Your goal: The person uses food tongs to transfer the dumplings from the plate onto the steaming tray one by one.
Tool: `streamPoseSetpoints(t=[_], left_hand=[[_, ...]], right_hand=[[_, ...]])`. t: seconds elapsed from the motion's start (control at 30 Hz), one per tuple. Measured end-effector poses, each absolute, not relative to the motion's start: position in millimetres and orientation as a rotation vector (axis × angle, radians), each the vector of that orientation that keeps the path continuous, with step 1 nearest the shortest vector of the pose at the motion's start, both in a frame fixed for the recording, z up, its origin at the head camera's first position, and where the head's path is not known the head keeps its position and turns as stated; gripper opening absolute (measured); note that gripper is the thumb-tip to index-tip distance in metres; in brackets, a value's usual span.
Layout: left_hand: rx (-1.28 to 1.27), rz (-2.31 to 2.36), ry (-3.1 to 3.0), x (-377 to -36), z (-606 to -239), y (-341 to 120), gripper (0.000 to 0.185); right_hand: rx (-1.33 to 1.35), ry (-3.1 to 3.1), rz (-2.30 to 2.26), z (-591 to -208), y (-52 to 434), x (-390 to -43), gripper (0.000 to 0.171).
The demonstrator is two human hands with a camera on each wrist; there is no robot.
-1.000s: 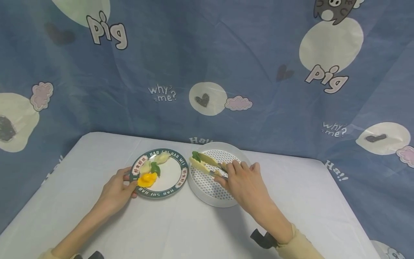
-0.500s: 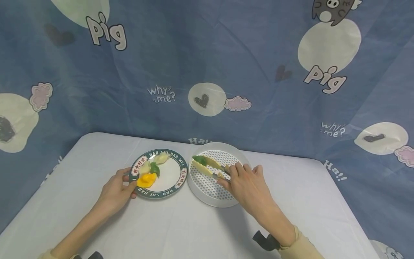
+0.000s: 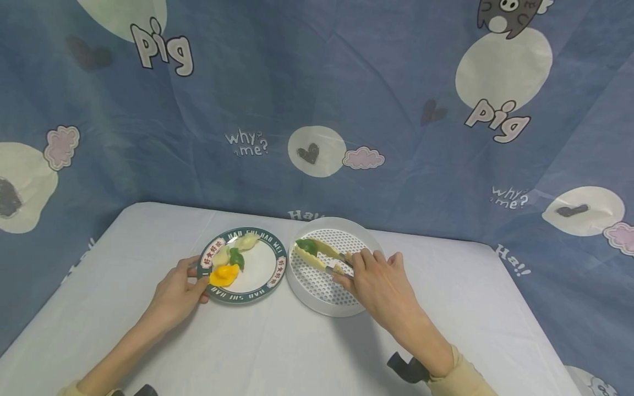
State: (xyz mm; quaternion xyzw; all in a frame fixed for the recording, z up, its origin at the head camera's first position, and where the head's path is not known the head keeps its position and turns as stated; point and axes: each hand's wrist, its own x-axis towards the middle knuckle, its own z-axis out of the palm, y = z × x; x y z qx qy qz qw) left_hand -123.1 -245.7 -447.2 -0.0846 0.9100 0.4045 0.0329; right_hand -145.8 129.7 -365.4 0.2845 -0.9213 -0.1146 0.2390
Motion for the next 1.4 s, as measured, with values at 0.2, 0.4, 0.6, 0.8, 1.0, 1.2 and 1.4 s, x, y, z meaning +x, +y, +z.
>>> streamPoseSetpoints(t=[0.2, 0.4, 0.6, 0.8, 1.0, 1.2, 1.4], left_hand=[[-0.275, 1.231, 2.794, -123, -447, -246, 0.071], [-0.28, 1.234, 2.794, -123, -445, -246, 0.071], [-0.271, 1.245, 2.787, -124, -446, -248, 0.071], [-0.267, 1.247, 2.782, -124, -448, -247, 0.071], [-0.27, 1.239, 2.786, -123, -446, -247, 0.071], [-0.279, 1.239, 2.785, -123, -446, -247, 0.071], [-0.268, 1.248, 2.781, -124, -446, -247, 0.071]], right_hand=[[0.764, -2.564, -0.269, -366, 128, -145, 0.059], [0.778, -2.63, -0.179, -369, 119, -146, 0.061], [0.859, -2.56, -0.128, -380, 102, -148, 0.06], [0.899, -2.445, -0.204, -396, 85, -149, 0.063], [0.901, -2.377, -0.221, -402, 75, -150, 0.064], [0.91, -2.302, -0.269, -402, 65, -151, 0.064], [0.915, -2.272, -0.265, -402, 53, -152, 0.064]])
